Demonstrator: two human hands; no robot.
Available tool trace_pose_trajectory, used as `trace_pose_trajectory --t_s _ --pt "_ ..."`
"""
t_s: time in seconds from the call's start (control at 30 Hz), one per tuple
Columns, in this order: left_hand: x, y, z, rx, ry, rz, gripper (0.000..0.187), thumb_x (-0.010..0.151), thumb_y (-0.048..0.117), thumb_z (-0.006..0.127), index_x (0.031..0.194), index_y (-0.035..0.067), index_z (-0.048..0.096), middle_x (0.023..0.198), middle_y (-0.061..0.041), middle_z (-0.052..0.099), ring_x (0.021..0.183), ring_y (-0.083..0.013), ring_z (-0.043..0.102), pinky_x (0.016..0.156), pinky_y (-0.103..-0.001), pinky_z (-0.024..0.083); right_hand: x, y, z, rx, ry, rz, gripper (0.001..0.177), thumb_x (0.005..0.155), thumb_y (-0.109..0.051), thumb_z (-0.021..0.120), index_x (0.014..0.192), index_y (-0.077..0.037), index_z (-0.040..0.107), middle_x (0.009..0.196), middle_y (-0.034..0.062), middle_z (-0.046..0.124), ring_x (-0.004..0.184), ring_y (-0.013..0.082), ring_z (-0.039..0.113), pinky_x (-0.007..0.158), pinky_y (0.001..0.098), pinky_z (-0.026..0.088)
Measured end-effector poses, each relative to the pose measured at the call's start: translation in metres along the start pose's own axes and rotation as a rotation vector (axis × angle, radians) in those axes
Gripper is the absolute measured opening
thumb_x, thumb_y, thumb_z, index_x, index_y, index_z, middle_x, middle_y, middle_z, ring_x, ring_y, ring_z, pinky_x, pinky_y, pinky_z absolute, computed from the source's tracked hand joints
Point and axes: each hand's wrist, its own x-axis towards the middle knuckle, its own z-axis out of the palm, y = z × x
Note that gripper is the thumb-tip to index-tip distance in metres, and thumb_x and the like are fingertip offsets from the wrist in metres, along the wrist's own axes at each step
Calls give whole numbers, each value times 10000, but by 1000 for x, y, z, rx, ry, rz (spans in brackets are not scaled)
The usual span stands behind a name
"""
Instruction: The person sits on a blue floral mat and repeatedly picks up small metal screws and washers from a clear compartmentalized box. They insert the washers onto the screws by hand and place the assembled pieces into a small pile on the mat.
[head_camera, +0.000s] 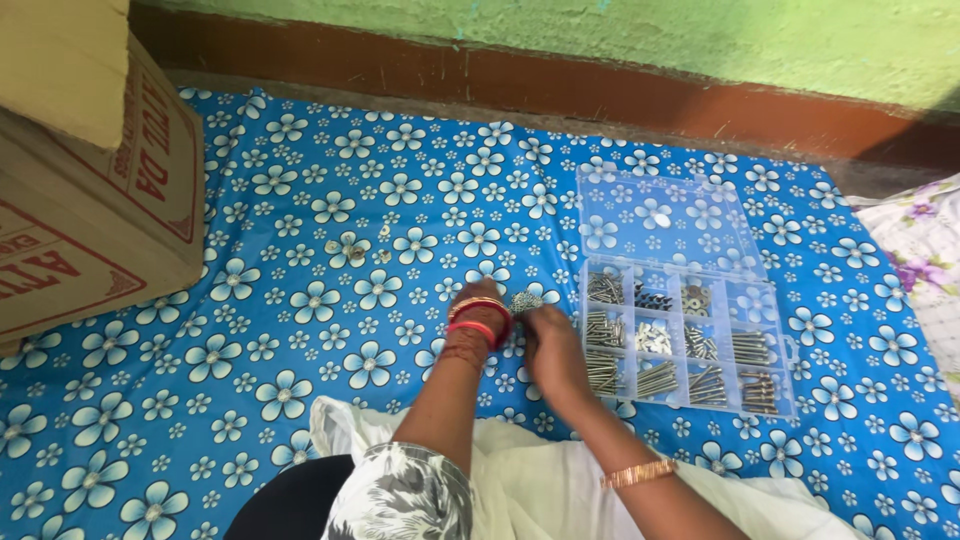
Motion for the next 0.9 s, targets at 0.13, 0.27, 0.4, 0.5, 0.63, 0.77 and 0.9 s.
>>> trace_pose_trajectory --t_s 0.13,0.27,0.4,0.5,0.63,0.77,0.9 --pt "15 -5 -20 -121 46 -186 325 867 221 760 1145 55 734 1201 -209 697 1146 -353 683 972 -422 565 -54 -9 -6 -63 -273 -317 348 837 -27 687 1178 -94 704 1353 139 620 1266 326 561 1053 442 471" --pt "-1 -5 -37 -298 -62 -327 326 887 260 742 1127 40 749 1190 -206 723 1115 -360 709 960 -436 582 -70 -23 -11 -417 -460 -549 793 796 -111 690 1535 -108 403 1624 110 359 1523 289 243 1206 561 156" --pt "-6 -2 -45 -320 -60 -306 301 865 242 754 1115 74 759 1189 -175 730 1115 -344 710 969 -432 572 -50 -23 -11 -359 -496 -435 879 902 -443 644 1576 -57 232 1649 143 240 1547 285 103 1219 563 8" --pt "-4 -3 -44 -319 -18 -297 268 877 245 738 1101 102 772 1186 -161 725 1106 -343 703 969 -435 568 -26 -17 0 -427 -352 -425 914 939 -613 557 1560 -29 228 1631 184 224 1537 299 106 1202 571 -13" --pt "-2 -7 -37 -350 84 -265 231 900 249 712 1051 90 783 1130 -171 741 1057 -345 720 947 -439 576 -2 -9 2 -435 -262 -221 909 935 -598 546 1587 -56 217 1671 140 217 1556 281 99 1226 541 -6" --pt "7 -9 -24 -460 106 -201 175 839 232 742 974 135 800 1060 -122 767 1016 -313 730 942 -413 573 6 4 9 -371 -81 -68 917 949 -536 573 1591 -2 195 1666 190 207 1559 330 115 1245 509 59" --pt "26 -13 10 -477 91 -57 194 793 204 805 955 100 789 1013 -149 780 957 -292 753 914 -378 592 15 20 35 -409 112 50 916 943 -475 602 1574 50 196 1653 253 201 1552 391 143 1243 505 100"
